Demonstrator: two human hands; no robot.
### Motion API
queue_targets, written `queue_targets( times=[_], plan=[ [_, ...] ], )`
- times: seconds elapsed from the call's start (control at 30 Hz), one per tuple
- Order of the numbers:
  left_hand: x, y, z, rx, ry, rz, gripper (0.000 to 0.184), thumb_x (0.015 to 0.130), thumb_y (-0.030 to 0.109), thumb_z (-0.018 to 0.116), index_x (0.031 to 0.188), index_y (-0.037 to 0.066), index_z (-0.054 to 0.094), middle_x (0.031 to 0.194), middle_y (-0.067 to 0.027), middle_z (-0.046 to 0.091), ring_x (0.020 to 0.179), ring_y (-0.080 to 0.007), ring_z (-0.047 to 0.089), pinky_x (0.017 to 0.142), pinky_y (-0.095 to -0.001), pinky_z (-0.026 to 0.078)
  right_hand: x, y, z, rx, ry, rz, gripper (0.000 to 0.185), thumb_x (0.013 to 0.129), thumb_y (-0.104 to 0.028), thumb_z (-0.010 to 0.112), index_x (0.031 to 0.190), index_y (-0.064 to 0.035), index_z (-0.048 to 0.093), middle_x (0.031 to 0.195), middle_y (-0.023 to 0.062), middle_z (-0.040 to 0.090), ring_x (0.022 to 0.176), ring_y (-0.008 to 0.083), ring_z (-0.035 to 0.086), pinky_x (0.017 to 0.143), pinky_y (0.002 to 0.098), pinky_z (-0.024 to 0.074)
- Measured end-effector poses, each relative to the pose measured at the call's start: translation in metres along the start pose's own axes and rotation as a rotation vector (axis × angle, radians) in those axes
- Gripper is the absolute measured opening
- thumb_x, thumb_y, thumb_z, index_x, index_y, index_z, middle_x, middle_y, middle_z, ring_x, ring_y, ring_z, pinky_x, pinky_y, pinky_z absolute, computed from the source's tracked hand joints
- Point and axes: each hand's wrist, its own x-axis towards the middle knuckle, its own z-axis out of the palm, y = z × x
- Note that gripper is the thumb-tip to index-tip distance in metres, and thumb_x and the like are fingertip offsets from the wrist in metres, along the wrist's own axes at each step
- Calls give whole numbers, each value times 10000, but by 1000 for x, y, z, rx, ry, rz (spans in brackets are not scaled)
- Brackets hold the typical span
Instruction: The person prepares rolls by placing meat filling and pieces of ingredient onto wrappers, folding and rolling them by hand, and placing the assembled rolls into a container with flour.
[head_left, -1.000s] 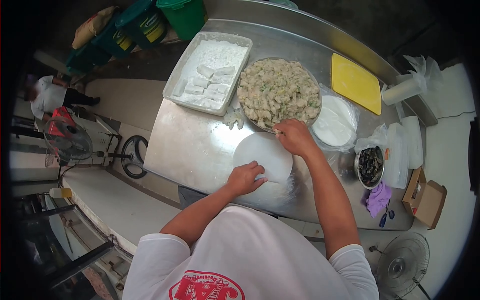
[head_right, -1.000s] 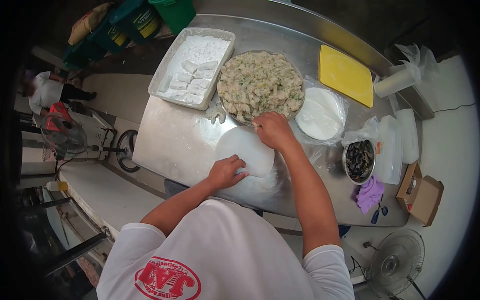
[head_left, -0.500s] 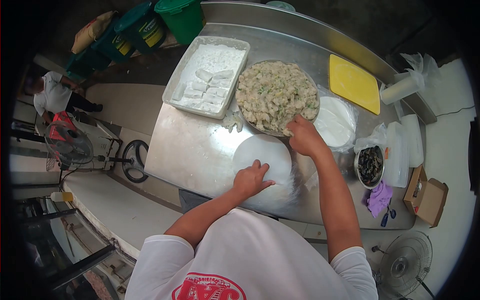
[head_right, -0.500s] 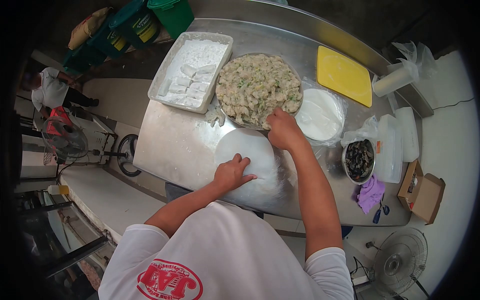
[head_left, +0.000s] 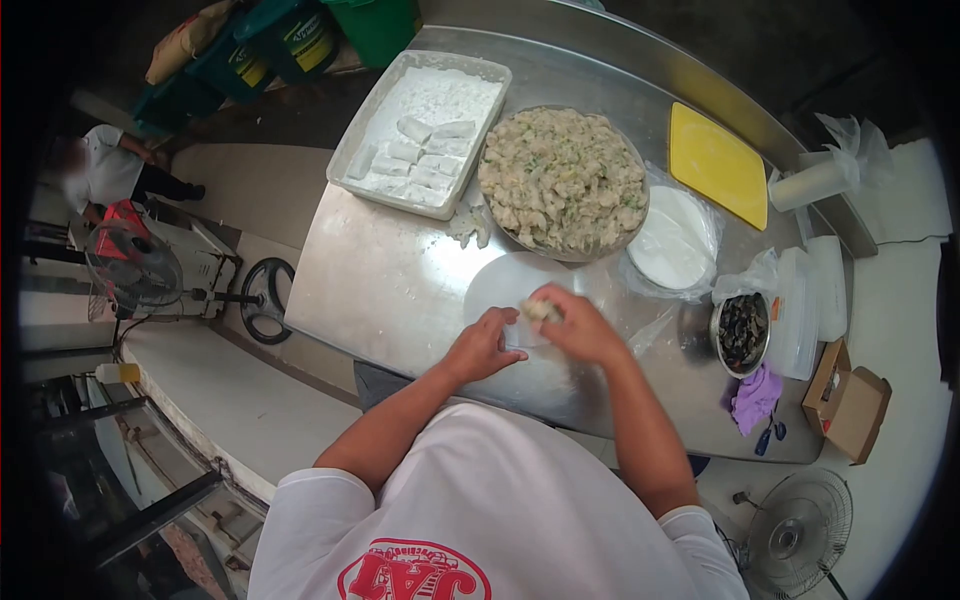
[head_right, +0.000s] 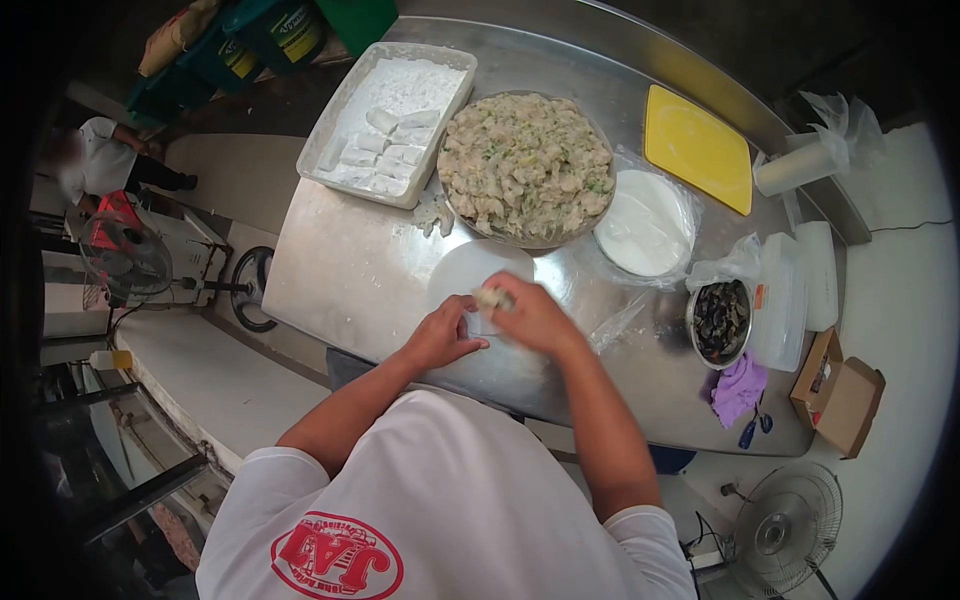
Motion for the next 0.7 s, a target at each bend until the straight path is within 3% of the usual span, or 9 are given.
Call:
queue_targets(
  times=[0.1, 0.3, 0.5, 0.63, 0.7],
  plan=[
    [2, -5, -1, -17, 67, 85, 727, 768, 164, 895, 1367, 46, 500, 1163, -123, 568, 792, -237, 636, 736, -372, 556, 1, 27, 36, -277, -60, 20, 329, 821, -18, 643, 1149, -16, 646, 1092, 212, 715, 1044, 406, 676, 905, 445, 532],
    [1, 0, -5, 76, 9, 147, 665, 760, 110, 871, 1331, 47, 536, 1160, -124, 569, 826, -240, 638, 751, -370, 558, -14, 46, 43, -599, 64, -84, 279, 811, -21, 663, 1090, -3, 663, 1042, 209, 675, 1034, 410, 652, 903, 495, 520],
    [2, 2, -3, 66, 19, 126, 635, 773, 113, 860, 1323, 53, 549, 1156, -135, 601, 859, -273, 651, 768, -378, 563, -19, 27, 36, -405, 101, -97, 308, 815, -14, 654, 1122, -21, 679, 1026, 201, 649, 1016, 413, 635, 901, 486, 520],
    [2, -2, -3, 43, 39, 149, 643, 774, 119, 863, 1330, 51, 547, 1172, -140, 608, 881, -284, 662, 770, -380, 567, -8, 55, 52, -395, 52, -111, 364, 808, 0, 665, 1170, -29, 680, 1042, 202, 649, 1031, 407, 638, 903, 475, 520],
    [3, -2, -7, 2, 40, 170, 602, 787, 131, 859, 1309, 42, 573, 1163, -140, 622, 890, -280, 671, 772, -376, 570, -13, 57, 55, -393, 160, -115, 392, 806, 11, 680, 1196, -30, 677, 1049, 188, 654, 1054, 395, 637, 906, 459, 524]
  ],
)
